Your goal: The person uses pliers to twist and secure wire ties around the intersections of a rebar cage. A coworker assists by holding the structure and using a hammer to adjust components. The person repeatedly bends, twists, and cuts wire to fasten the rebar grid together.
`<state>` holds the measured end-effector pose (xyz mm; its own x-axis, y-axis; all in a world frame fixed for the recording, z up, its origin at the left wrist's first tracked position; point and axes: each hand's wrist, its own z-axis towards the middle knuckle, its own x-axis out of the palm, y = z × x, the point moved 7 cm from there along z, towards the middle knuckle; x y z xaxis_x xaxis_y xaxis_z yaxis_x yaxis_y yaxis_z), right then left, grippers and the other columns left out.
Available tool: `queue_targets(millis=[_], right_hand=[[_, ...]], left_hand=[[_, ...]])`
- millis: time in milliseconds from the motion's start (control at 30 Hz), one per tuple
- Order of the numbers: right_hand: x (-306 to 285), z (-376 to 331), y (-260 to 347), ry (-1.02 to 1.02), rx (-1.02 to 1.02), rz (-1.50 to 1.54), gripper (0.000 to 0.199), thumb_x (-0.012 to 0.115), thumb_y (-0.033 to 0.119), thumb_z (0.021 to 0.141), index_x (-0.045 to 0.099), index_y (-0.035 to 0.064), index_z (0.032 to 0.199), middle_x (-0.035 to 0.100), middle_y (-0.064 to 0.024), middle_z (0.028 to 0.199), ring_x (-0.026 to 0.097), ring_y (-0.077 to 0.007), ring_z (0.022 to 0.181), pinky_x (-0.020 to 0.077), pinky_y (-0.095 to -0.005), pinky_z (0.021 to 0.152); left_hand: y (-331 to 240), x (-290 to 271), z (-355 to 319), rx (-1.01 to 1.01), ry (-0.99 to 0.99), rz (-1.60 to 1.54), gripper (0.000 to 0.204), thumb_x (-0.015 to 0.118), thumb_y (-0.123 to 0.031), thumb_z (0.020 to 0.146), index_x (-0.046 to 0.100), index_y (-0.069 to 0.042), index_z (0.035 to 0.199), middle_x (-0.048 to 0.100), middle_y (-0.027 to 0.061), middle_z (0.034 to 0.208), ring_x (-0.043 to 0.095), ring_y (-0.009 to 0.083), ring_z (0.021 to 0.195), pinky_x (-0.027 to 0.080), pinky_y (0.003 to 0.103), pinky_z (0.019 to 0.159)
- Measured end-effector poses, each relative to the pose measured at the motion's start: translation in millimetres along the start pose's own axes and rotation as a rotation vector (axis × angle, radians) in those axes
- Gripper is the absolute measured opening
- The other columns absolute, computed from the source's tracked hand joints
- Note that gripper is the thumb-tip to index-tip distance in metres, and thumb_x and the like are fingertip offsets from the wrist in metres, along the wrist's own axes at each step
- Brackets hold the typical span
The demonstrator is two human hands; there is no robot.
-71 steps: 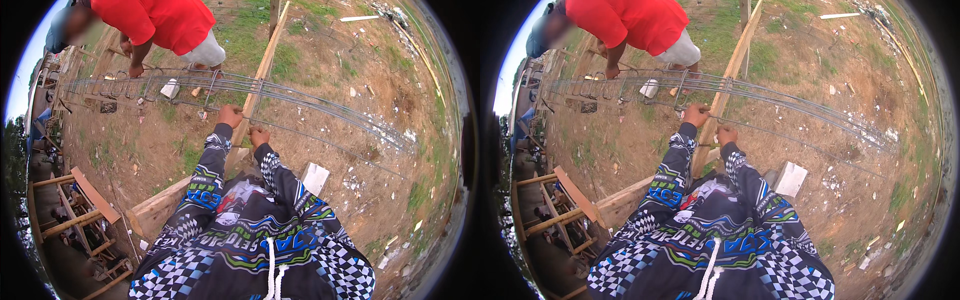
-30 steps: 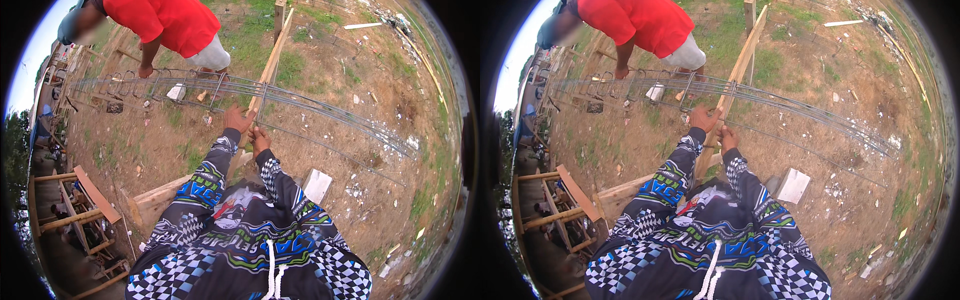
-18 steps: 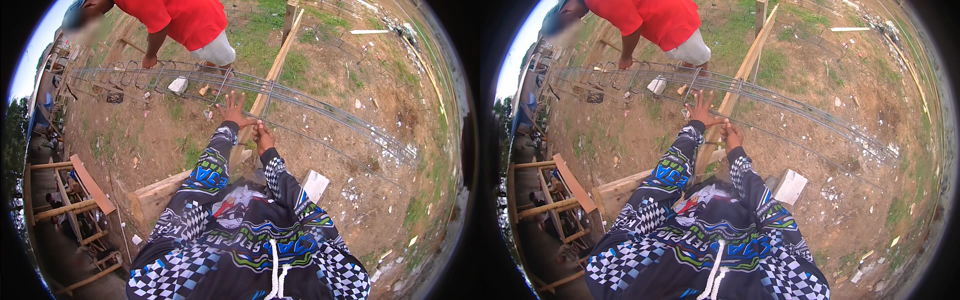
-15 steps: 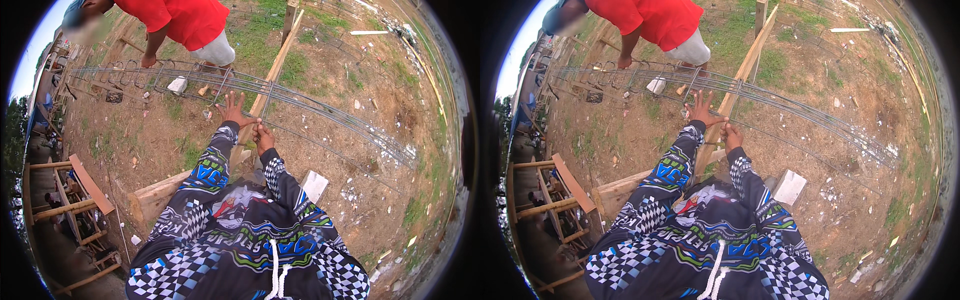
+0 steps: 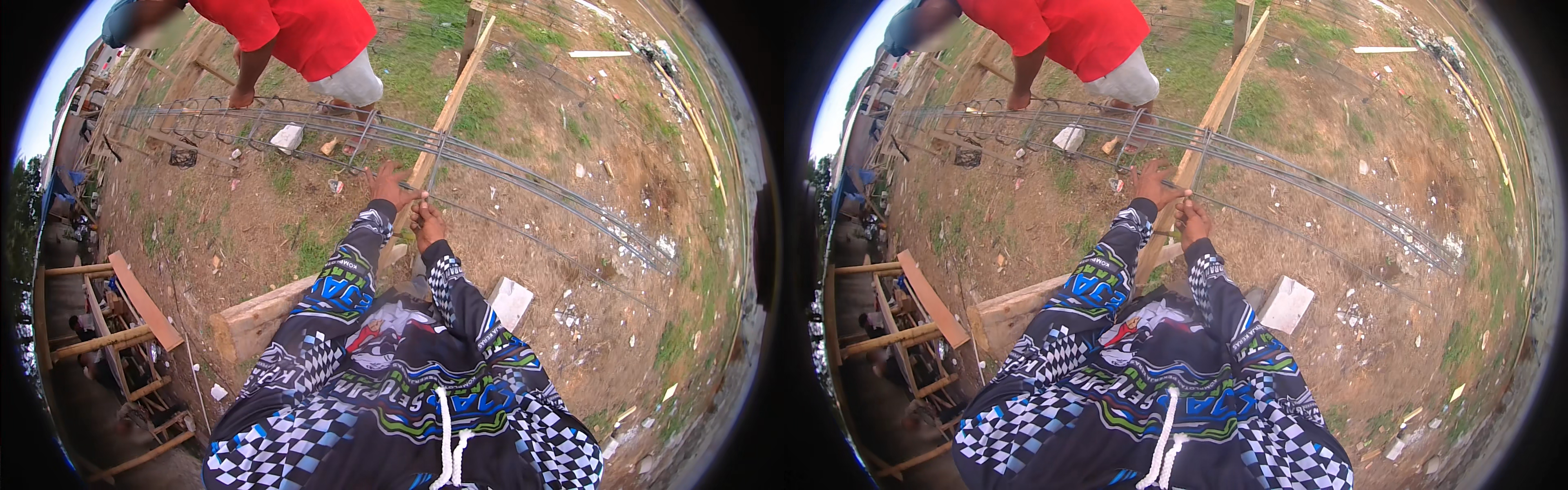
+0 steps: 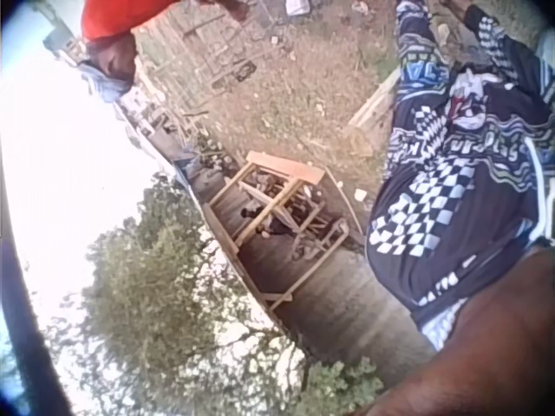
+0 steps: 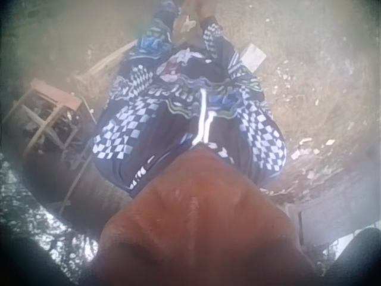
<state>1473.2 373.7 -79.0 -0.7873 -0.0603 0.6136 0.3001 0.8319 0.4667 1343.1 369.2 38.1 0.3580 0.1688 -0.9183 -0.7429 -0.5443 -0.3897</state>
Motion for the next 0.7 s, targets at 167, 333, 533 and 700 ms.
queue_targets(millis=[167,333,533,700], right_hand=[[5.6,-3.4,-4.1,-0.006,0.019,0.032,0.023,0.060,0.023,0.094,0.058,0.0083,0.112,0.063,-0.0032,0.093,0.056,-0.0128,0.073,0.0425,-0.0273,0.060],[10.7,-7.4,-8.8,0.026,0.043,0.077,0.026,0.057,0.027,0.096,0.056,0.0122,0.118,0.061,-0.0012,0.094,0.053,-0.0113,0.075,0.0409,-0.0270,0.062],[16.0,-6.3,-9.6,0.052,0.047,0.142,0.027,0.057,0.030,0.096,0.056,0.0138,0.117,0.059,0.0016,0.092,0.052,-0.0099,0.074,0.0397,-0.0264,0.063],[15.9,-7.6,-7.0,0.012,0.007,0.130,0.024,0.060,0.031,0.095,0.059,0.0141,0.112,0.060,0.0023,0.090,0.053,-0.0096,0.072,0.0409,-0.0263,0.063]], left_hand=[[-3.6,2.8,1.4,0.037,0.069,-0.104,0.042,0.081,-0.046,0.064,0.075,-0.019,0.096,0.062,0.0044,0.108,0.049,0.0253,0.114,0.023,0.050,0.106],[-8.7,0.5,1.9,0.054,0.043,-0.069,0.027,0.080,-0.043,0.065,0.077,-0.021,0.081,0.063,0.0033,0.098,0.052,0.0246,0.110,0.029,0.047,0.100],[-18.5,-7.1,7.5,0.080,0.090,-0.104,0.024,0.079,-0.038,0.067,0.077,-0.018,0.080,0.067,0.0060,0.091,0.057,0.0270,0.101,0.032,0.051,0.098],[-17.3,2.1,8.8,0.060,0.156,-0.179,0.024,0.075,-0.038,0.070,0.077,-0.017,0.079,0.069,0.0061,0.083,0.055,0.0290,0.101,0.032,0.048,0.094]])
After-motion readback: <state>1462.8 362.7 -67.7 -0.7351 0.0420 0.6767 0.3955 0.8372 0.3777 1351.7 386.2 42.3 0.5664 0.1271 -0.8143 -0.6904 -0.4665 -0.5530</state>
